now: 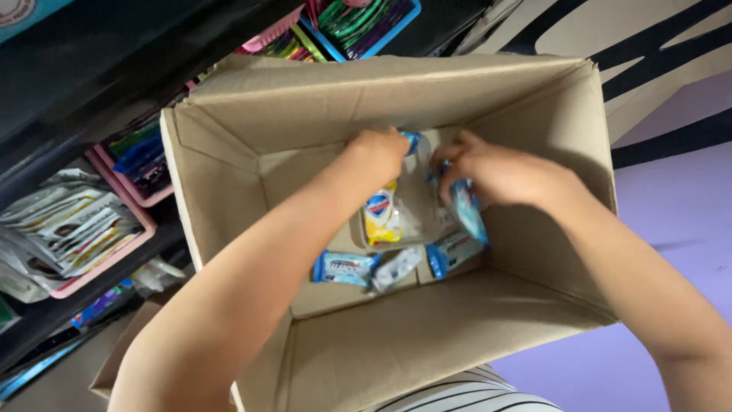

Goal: The person unpacks various personal care items from a cardboard box and places them onto a nearby shelf. They handle multiple bottles of lotion, small sachets, and packets of wipes, arranging them in rows on the shelf surface.

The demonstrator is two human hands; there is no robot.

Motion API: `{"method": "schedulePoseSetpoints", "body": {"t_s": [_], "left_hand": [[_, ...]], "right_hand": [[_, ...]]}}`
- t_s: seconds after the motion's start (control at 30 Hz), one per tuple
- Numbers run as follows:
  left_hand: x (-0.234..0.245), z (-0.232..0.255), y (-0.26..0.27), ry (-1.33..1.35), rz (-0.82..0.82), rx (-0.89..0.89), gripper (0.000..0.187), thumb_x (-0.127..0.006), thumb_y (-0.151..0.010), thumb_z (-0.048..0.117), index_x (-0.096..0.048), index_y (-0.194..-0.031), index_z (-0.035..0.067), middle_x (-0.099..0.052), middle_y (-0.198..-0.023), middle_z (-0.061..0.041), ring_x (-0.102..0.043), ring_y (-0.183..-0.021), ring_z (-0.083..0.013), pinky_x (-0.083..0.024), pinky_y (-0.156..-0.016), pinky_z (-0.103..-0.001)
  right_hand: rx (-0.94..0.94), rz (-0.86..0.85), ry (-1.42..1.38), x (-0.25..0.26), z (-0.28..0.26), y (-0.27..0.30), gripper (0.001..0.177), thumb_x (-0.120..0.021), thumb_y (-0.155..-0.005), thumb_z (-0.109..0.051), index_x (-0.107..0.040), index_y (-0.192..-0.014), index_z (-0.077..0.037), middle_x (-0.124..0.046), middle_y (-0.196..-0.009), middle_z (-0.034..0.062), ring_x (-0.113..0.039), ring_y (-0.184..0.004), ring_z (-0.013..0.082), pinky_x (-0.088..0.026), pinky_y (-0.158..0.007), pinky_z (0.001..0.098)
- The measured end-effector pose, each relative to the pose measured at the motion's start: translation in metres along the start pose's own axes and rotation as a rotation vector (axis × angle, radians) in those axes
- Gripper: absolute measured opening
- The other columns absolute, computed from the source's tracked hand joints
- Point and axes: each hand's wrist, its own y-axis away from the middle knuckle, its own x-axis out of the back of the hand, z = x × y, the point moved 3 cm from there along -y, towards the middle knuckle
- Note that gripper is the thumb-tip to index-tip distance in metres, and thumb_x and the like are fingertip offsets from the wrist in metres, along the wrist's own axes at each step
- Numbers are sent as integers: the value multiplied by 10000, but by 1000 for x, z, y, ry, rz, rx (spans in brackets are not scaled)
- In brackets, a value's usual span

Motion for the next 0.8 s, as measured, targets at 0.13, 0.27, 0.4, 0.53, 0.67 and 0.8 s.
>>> {"method": "schedulePoseSetpoints", "body": {"t_s": [0.13, 0.27, 0.4, 0.53, 0.67, 0.8], "left_hand": [[30, 14, 23, 238, -304, -89, 794, -909, -668, 221, -555, -1368, 102, -708, -1247, -138, -734, -1045, -332, -618, -812, -480], [15, 19, 25, 873, -519, -178, 922, -959, -636, 203, -464, -1397, 43, -655, -1238, -90, -696, -1091, -240, -637, -818, -457], [0, 27, 27, 1481, -513, -160, 811, -898, -718, 129, -462, -1391, 5, -687, -1215, -103, -699, -1122, -263, -637, -873, -445], [-4, 27, 25, 1706, -406, -133, 736, -857, -758, 77, -478, -1384, -3, -692, -1207, -128, -711, -1097, -294, -639, -875, -498], [-20, 19, 16, 1844, -244, 32, 677, -824, -756, -30, -509, -1354, 17, -694, -1208, -140, -724, -1068, -302, -644, -896, -538], [-40, 23, 11, 2026, -208, 44, 590, -771, -765, -99, -582, -1312, 15, -706, -1190, -167, -721, -1062, -324, -627, -918, -536]], "right_hand": [[144, 181, -317, 25, 7, 3, 388, -738, -612, 75, -783, -928, -146, -647, -1259, 73, -628, -1230, 292, -437, -1024, 504], [61, 187, -575, 35, 16, 5, 325, -716, -631, 102, -761, -884, -97, -677, -1219, 72, -661, -1150, 242, -564, -856, 360], [110, 302, -592, 33, 22, 12, 312, -699, -660, 108, -773, -895, -84, -702, -1222, 87, -670, -1161, 240, -548, -894, 353], [-90, 368, -767, 26, 30, 8, 417, -638, -717, 103, -726, -1085, -73, -705, -1227, 82, -686, -1124, 233, -578, -867, 349], [-437, 374, -880, 18, 34, 9, 489, -641, -884, -100, -621, -1368, -36, -743, -1066, 172, -739, -975, 288, -615, -845, 399], [-423, 287, -479, 15, 17, 0, 777, -876, -711, -256, -550, -1368, 2, -739, -1041, 236, -729, -964, 351, -567, -844, 426]]}}
